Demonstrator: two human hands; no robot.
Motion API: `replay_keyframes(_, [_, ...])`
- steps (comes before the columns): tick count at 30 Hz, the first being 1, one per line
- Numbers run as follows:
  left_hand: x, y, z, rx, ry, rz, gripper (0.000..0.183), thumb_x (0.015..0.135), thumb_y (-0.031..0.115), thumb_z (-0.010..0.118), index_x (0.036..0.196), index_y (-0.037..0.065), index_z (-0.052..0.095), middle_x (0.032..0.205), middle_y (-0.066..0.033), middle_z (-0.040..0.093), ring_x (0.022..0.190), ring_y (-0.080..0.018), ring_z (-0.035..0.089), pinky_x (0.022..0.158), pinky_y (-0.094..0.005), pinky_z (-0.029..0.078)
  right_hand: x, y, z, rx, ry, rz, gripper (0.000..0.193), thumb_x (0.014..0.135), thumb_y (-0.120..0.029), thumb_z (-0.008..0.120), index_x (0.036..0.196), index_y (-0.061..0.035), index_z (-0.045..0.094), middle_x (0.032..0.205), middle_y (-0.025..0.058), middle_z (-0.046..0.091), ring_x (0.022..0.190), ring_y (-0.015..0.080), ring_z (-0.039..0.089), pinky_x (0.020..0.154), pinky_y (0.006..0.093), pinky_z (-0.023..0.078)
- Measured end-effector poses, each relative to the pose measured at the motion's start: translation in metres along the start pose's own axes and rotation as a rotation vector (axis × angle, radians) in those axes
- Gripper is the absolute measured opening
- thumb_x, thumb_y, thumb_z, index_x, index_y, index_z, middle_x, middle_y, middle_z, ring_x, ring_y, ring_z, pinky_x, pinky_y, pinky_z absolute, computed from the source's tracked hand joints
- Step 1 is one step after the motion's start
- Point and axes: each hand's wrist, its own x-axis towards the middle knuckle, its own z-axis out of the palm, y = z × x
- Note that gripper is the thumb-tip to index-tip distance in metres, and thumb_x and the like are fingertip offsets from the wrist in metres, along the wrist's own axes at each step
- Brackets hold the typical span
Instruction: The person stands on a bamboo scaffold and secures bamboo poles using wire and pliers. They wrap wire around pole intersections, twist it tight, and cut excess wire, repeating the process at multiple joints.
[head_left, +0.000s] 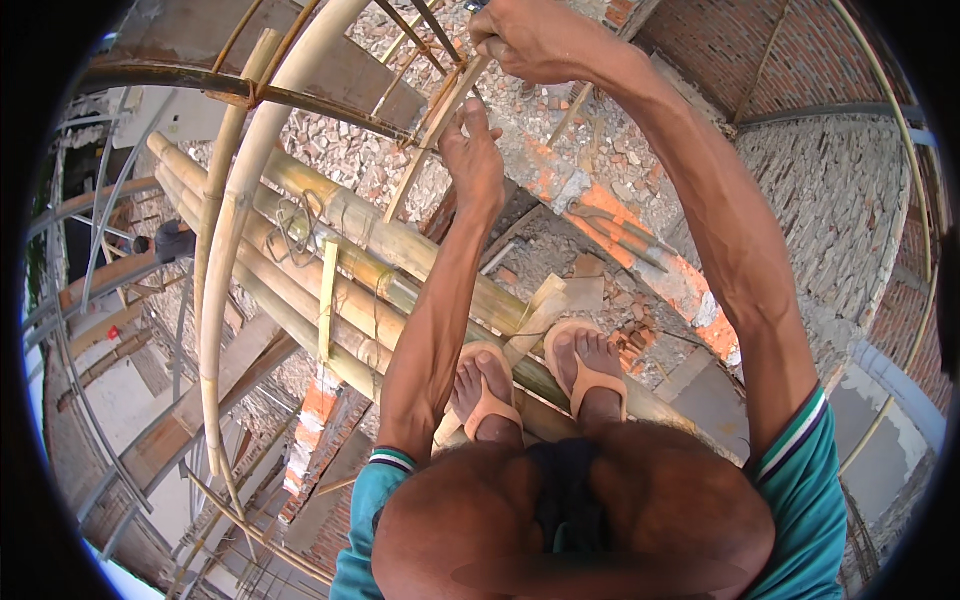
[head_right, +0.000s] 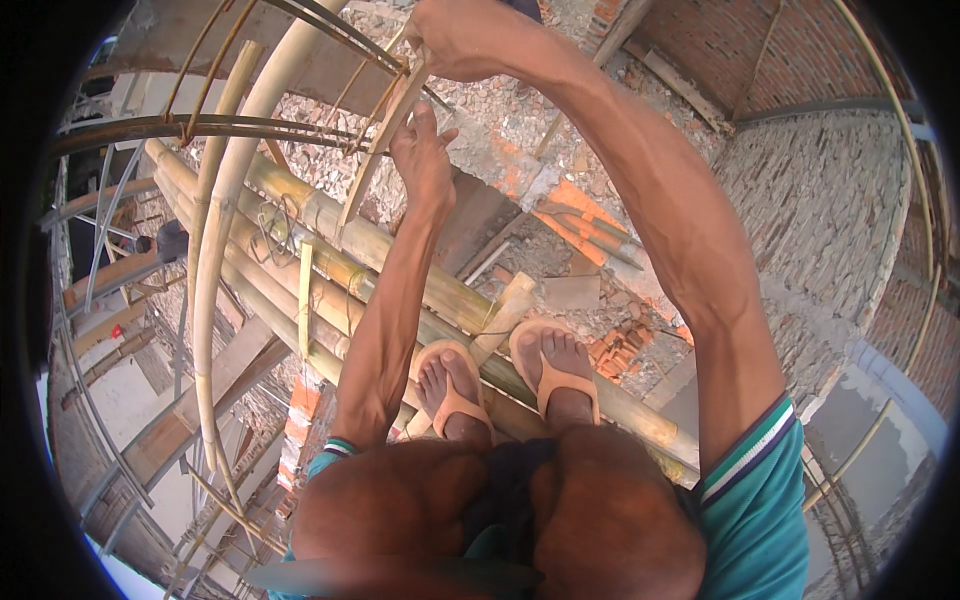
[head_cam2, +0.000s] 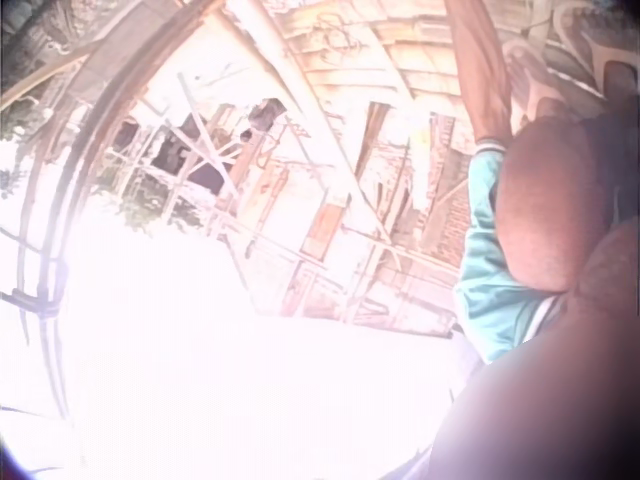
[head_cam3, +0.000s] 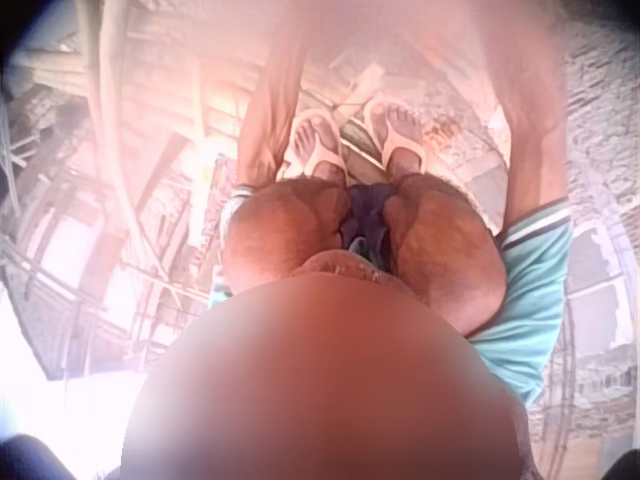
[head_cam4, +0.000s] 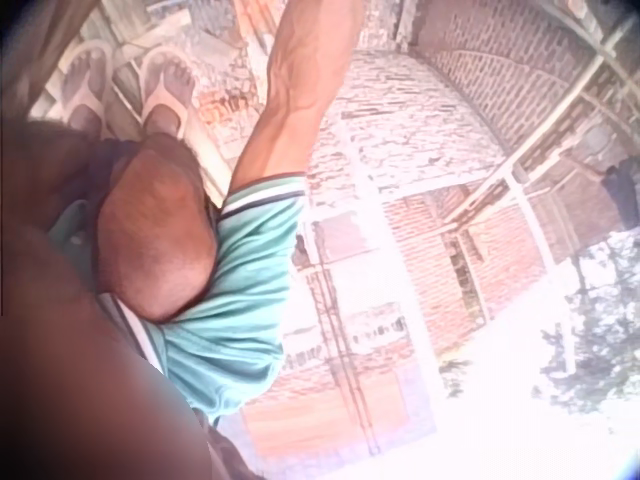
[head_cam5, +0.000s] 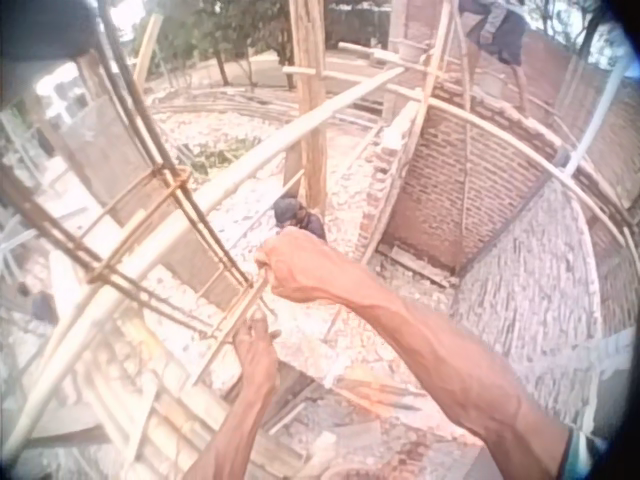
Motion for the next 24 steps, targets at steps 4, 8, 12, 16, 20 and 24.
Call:
replay_keyframes(4, [-0.002,0.004,0.004,0.047,0.056,0.019,0.045,0.106,0.032,0.06,0.131,-0.005,0.061,0.121,-0.0111,0.066,0.093,-0.0145,0.062,0.081,-0.0334,0.055,-0.002,-0.004,0.008,-0.03,0.098,-0.004,0.012,0.081,-0.009,0.059,0.079,0.0014,0.064,0.072,0.0262,0.064,0.07,0.0454,0.066,0.065,0.0503,0.053])
replay_keyframes(8, [-0.011,0.014,0.014,-0.144,0.096,-0.048,0.043,0.104,0.03,0.063,0.131,-0.004,0.062,0.123,-0.0105,0.066,0.095,-0.014,0.062,0.079,-0.0304,0.053,-0.031,-0.024,0.026,-0.063,0.158,0.133,0.017,0.093,-0.012,0.061,0.092,-0.0008,0.073,0.066,0.0163,0.066,0.06,0.0366,0.067,0.06,0.0469,0.054])
replay_keyframes(12, [-0.021,0.031,0.02,-0.314,0.103,-0.213,0.039,0.103,0.029,0.064,0.127,-0.001,0.064,0.125,-0.0092,0.067,0.11,-0.0175,0.062,0.092,-0.0317,0.048,-0.062,-0.033,0.053,-0.018,0.315,0.11,0.019,0.088,-0.011,0.064,0.102,-0.0054,0.074,0.079,0.0137,0.071,0.07,0.0345,0.071,0.063,0.0464,0.057])
replay_keyframes(16, [-0.017,0.053,0.013,-0.417,0.063,-0.411,0.038,0.103,0.029,0.06,0.129,0.001,0.063,0.137,-0.0094,0.061,0.133,-0.0236,0.051,0.119,-0.0464,0.026,-0.074,-0.021,0.072,0.001,0.514,-0.009,0.029,0.085,-0.006,0.067,0.113,-0.0092,0.072,0.096,0.0089,0.074,0.081,0.0298,0.072,0.066,0.041,0.059])
replay_keyframes(20, [0.0,0.074,-0.002,-0.675,-0.055,-0.637,0.039,0.101,0.025,0.053,0.132,0.002,0.059,0.159,-0.0157,0.04,0.152,-0.0265,0.028,0.124,-0.058,-0.011,-0.077,-0.01,0.079,-0.125,0.527,-0.14,0.039,0.083,-0.004,0.069,0.121,-0.0111,0.07,0.099,0.0049,0.075,0.082,0.0257,0.073,0.065,0.0366,0.059])
replay_keyframes(24, [0.005,0.084,-0.006,-0.759,-0.107,-0.746,0.037,0.103,0.019,0.047,0.137,0.004,0.054,0.154,-0.0163,0.044,0.151,-0.0268,0.029,0.124,-0.0585,-0.005,-0.078,-0.01,0.078,-0.223,0.504,-0.195,0.042,0.082,-0.008,0.07,0.124,-0.0095,0.068,0.097,0.0033,0.074,0.081,0.0225,0.073,0.065,0.0347,0.058])
